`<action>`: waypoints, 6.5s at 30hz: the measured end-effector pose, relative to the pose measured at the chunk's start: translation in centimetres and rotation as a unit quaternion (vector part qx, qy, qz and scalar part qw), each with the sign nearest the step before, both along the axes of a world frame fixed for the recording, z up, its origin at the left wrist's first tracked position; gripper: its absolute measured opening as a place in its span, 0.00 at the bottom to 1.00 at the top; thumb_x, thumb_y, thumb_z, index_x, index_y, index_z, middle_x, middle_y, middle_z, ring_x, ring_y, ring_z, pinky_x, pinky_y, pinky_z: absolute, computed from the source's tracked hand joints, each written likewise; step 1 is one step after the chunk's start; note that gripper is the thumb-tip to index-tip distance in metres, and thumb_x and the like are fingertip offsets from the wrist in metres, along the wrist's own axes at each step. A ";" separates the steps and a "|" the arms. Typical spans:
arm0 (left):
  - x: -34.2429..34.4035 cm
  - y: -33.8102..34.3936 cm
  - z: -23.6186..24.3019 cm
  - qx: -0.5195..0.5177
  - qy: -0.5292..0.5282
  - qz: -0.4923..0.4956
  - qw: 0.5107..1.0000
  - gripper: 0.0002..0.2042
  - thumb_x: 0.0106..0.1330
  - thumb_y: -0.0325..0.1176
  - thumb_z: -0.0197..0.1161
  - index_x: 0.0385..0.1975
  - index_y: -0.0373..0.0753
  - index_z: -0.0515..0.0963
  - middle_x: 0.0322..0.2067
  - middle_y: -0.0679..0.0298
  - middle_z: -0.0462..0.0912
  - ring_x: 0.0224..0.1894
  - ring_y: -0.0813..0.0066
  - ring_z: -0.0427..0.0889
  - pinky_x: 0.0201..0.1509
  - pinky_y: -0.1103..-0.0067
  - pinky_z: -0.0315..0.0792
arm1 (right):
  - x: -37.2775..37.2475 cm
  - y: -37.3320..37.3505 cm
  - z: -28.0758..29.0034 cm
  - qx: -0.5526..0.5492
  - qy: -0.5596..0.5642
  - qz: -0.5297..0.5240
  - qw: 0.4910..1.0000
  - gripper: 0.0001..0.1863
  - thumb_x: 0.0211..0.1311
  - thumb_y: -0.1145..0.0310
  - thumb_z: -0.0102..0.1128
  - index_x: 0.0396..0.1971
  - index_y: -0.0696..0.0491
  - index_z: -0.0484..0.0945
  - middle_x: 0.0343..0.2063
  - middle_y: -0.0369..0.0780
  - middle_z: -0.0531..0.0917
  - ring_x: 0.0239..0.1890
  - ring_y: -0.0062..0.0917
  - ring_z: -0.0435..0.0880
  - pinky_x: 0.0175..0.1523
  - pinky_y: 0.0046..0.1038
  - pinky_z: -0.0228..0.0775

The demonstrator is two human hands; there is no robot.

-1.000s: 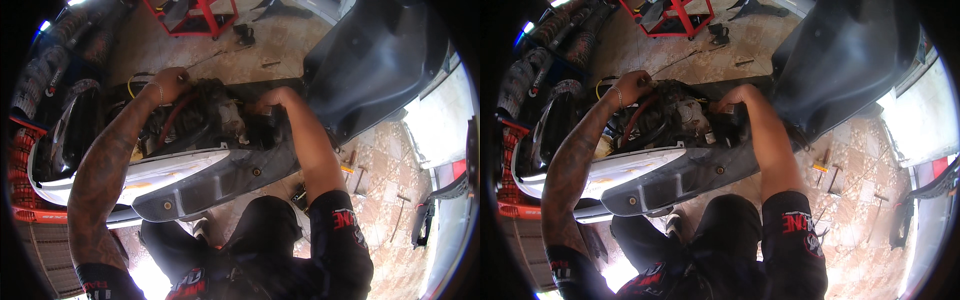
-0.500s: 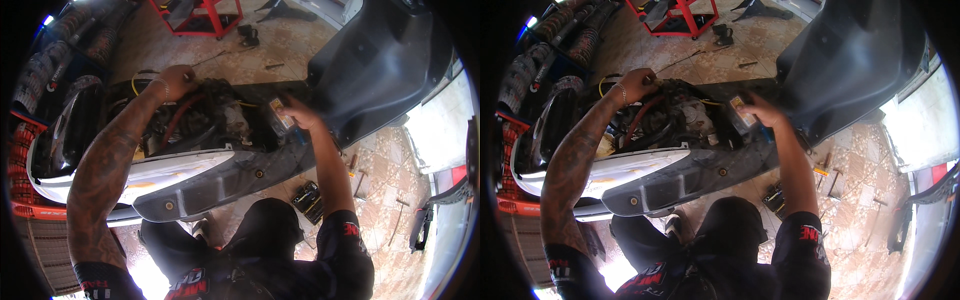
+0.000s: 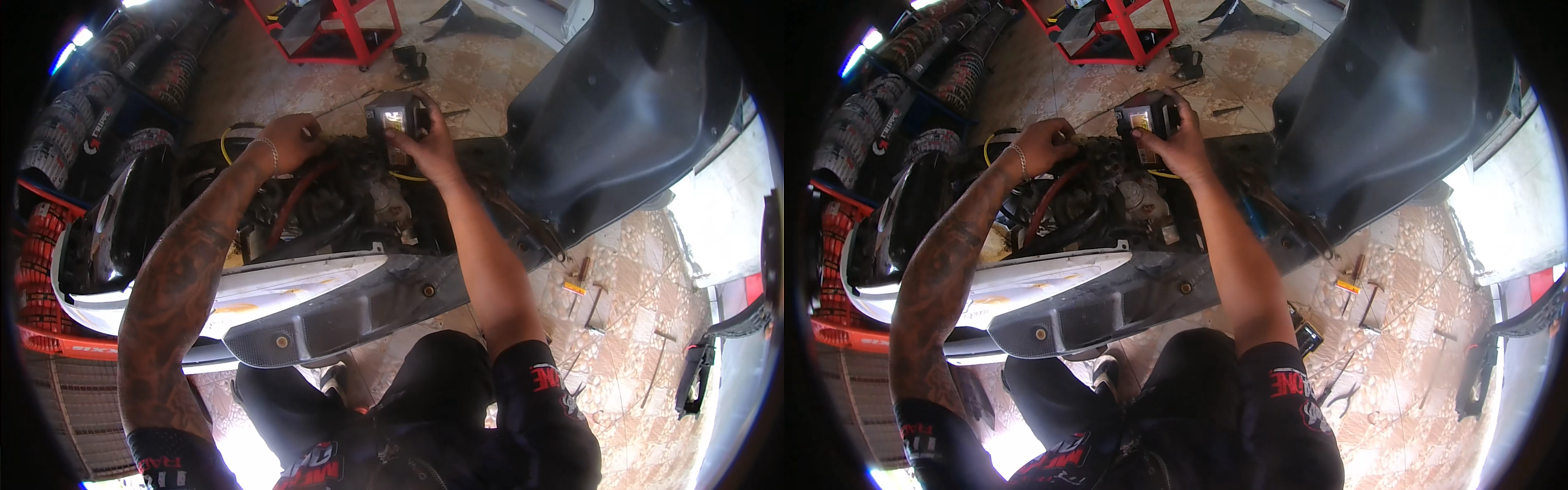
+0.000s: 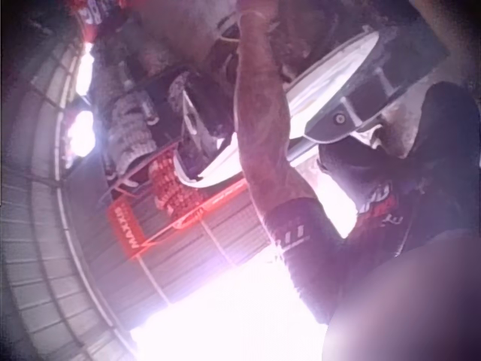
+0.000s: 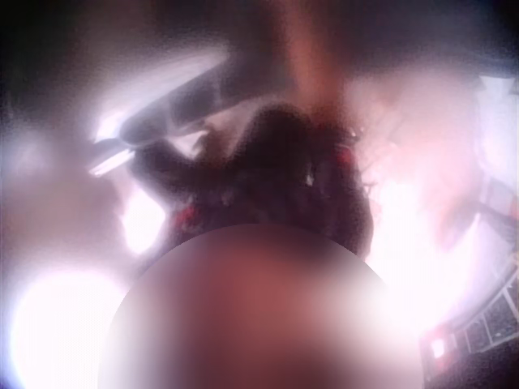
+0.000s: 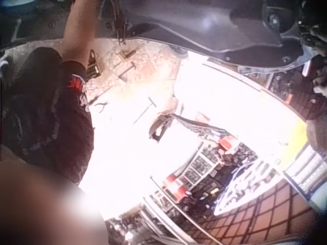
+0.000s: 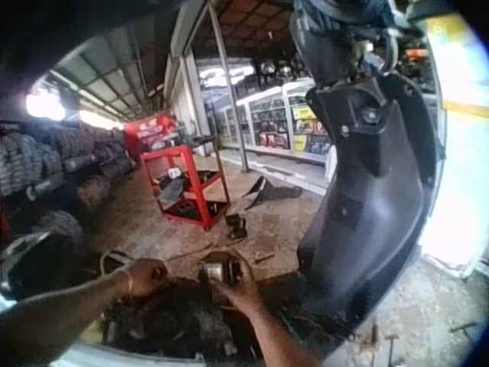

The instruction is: The person works on a scooter's internal components, handling wires and a battery pack. They connect and adjust wiring near the engine area, then move to the front to manipulate the handlebar and dashboard controls.

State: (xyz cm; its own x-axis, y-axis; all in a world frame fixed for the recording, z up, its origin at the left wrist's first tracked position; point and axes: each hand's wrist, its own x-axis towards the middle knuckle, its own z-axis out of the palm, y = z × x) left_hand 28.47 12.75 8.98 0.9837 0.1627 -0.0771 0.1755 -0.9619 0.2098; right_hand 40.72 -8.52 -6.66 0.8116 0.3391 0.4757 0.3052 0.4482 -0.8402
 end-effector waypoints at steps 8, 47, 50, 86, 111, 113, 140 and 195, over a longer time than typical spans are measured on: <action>0.3 0.4 -0.1 0.006 -0.007 -0.013 1.000 0.17 0.58 0.41 0.71 0.41 0.36 0.81 0.38 0.50 0.86 0.43 0.56 0.86 0.50 0.68 0.77 | -0.3 0.8 -1.1 -0.078 -0.095 -0.071 0.990 0.50 0.39 0.63 0.86 0.66 0.49 0.67 0.58 0.47 0.71 0.63 0.37 0.71 0.67 0.35 0.66; 0.4 0.2 -0.8 0.026 -0.026 -0.040 0.999 0.19 0.57 0.40 0.71 0.43 0.34 0.80 0.36 0.52 0.85 0.38 0.60 0.84 0.44 0.70 0.76 | -4.9 -11.8 -2.2 0.145 0.458 0.214 0.851 0.30 0.56 0.61 0.66 0.58 0.58 0.72 0.46 0.45 0.82 0.49 0.34 0.83 0.58 0.38 0.75; 0.2 0.2 -0.9 0.027 -0.027 -0.036 0.999 0.19 0.57 0.40 0.71 0.43 0.35 0.80 0.36 0.51 0.85 0.39 0.60 0.84 0.45 0.70 0.76 | -5.2 -14.8 -0.3 -0.086 0.301 0.157 0.937 0.40 0.52 0.63 0.70 0.65 0.61 0.66 0.50 0.46 0.81 0.53 0.33 0.81 0.60 0.37 0.72; 0.3 -0.1 -1.4 0.019 -0.022 -0.024 0.999 0.17 0.57 0.40 0.71 0.42 0.37 0.80 0.28 0.58 0.83 0.31 0.69 0.82 0.37 0.73 0.74 | -1.5 -23.1 0.2 -0.559 -0.180 0.195 0.785 0.64 0.27 0.61 0.88 0.71 0.49 0.58 0.67 0.54 0.63 0.71 0.44 0.62 0.73 0.38 0.57; -0.1 -0.9 -1.0 0.029 -0.016 -0.015 0.999 0.17 0.57 0.42 0.70 0.41 0.38 0.81 0.37 0.53 0.85 0.42 0.59 0.84 0.47 0.69 0.76 | -6.8 -23.5 -9.1 -0.223 0.109 0.027 0.968 0.51 0.34 0.73 0.85 0.62 0.59 0.64 0.51 0.43 0.80 0.55 0.25 0.79 0.60 0.31 0.72; -0.1 -0.9 -1.0 0.029 -0.015 -0.014 0.999 0.18 0.57 0.42 0.71 0.41 0.37 0.80 0.35 0.55 0.85 0.39 0.62 0.84 0.45 0.70 0.76 | -7.3 -22.1 -8.5 -0.170 0.135 -0.011 0.976 0.48 0.35 0.74 0.84 0.60 0.60 0.65 0.50 0.42 0.80 0.53 0.26 0.80 0.59 0.31 0.72; 0.1 -0.4 -1.0 0.005 -0.027 -0.014 1.000 0.19 0.56 0.41 0.73 0.42 0.36 0.80 0.32 0.56 0.84 0.34 0.67 0.83 0.40 0.73 0.75 | -0.6 -3.0 2.4 -0.023 0.037 0.081 0.996 0.45 0.43 0.73 0.84 0.62 0.61 0.67 0.53 0.41 0.80 0.53 0.25 0.79 0.61 0.27 0.71; 1.8 -1.9 -0.2 0.169 0.011 -0.087 0.982 0.14 0.63 0.35 0.66 0.48 0.42 0.81 0.41 0.53 0.85 0.49 0.51 0.82 0.52 0.62 0.75 | 2.4 -2.0 3.9 -0.150 0.039 0.139 0.978 0.44 0.44 0.67 0.83 0.62 0.61 0.69 0.51 0.41 0.82 0.53 0.24 0.79 0.60 0.26 0.69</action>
